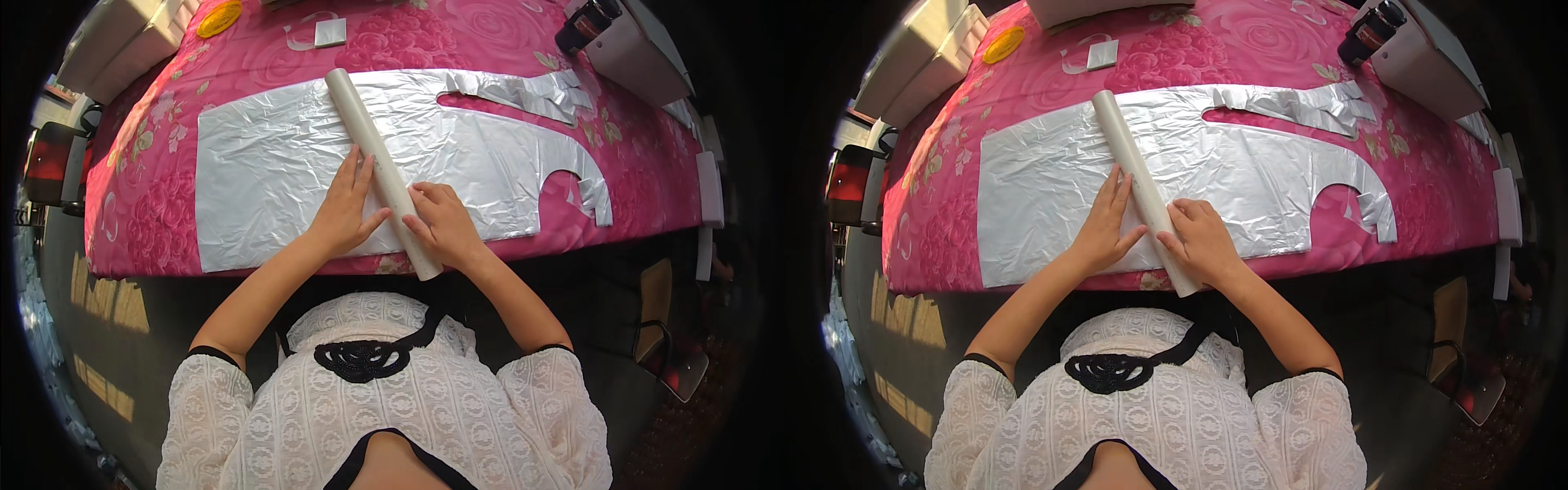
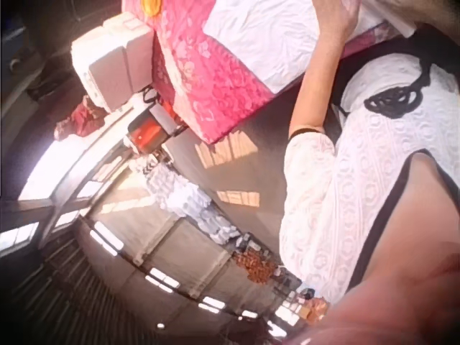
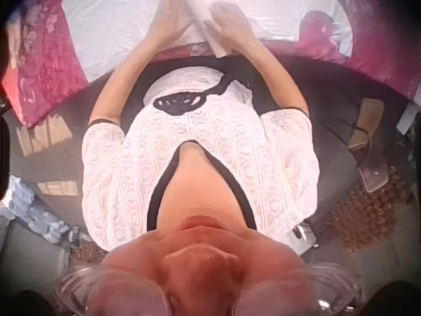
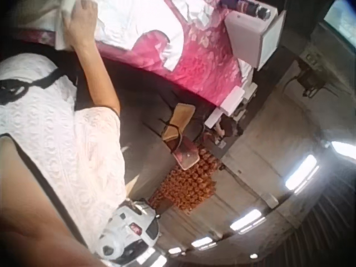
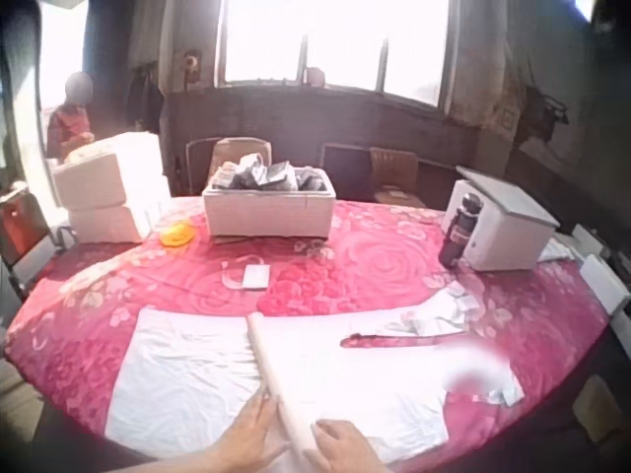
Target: The person unrolls a roll of clear plastic film onto a pink floral tablecloth. They repeatedly tear off strips of the film by hand and place them on the table. The person handles the roll and the torn pieces throughout the clip.
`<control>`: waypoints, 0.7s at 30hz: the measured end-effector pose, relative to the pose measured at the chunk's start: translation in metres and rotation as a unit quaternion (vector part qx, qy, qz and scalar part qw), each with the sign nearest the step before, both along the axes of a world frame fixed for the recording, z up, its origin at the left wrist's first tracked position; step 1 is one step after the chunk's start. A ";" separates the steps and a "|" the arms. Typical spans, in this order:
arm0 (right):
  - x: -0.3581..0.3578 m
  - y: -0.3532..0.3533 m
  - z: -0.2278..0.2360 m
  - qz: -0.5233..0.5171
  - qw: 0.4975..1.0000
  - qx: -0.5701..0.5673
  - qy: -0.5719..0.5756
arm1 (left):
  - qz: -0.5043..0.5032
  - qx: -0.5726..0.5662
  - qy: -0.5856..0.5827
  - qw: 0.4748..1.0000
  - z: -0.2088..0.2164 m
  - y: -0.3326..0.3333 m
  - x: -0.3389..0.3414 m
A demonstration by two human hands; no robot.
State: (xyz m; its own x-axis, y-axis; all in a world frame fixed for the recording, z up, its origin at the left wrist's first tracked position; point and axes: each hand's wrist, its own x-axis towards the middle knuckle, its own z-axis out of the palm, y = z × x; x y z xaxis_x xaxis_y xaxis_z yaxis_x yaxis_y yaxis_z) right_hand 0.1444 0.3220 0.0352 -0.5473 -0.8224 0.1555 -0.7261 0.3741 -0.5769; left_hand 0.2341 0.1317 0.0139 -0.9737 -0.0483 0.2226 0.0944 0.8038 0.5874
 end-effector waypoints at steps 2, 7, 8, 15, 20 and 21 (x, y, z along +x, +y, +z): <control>0.002 0.012 -0.008 0.012 0.998 -0.041 -0.054 | -0.009 0.007 0.002 1.000 -0.006 0.011 0.002; -0.038 0.034 -0.024 0.014 0.997 0.038 0.069 | -0.022 -0.010 -0.002 1.000 -0.001 0.032 -0.014; -0.049 0.039 -0.027 -0.001 0.993 0.059 0.099 | -0.026 -0.014 0.001 1.000 -0.002 0.036 -0.018; -0.129 0.107 -0.036 -0.114 0.971 0.138 0.156 | -0.043 -0.050 -0.061 0.996 0.015 0.054 -0.031; -0.191 0.183 -0.041 -0.340 0.891 0.240 0.181 | -0.058 -0.069 -0.073 0.993 0.021 0.064 -0.036; -0.200 0.197 -0.040 -0.439 0.821 0.306 0.202 | -0.066 -0.072 -0.069 0.993 0.021 0.067 -0.039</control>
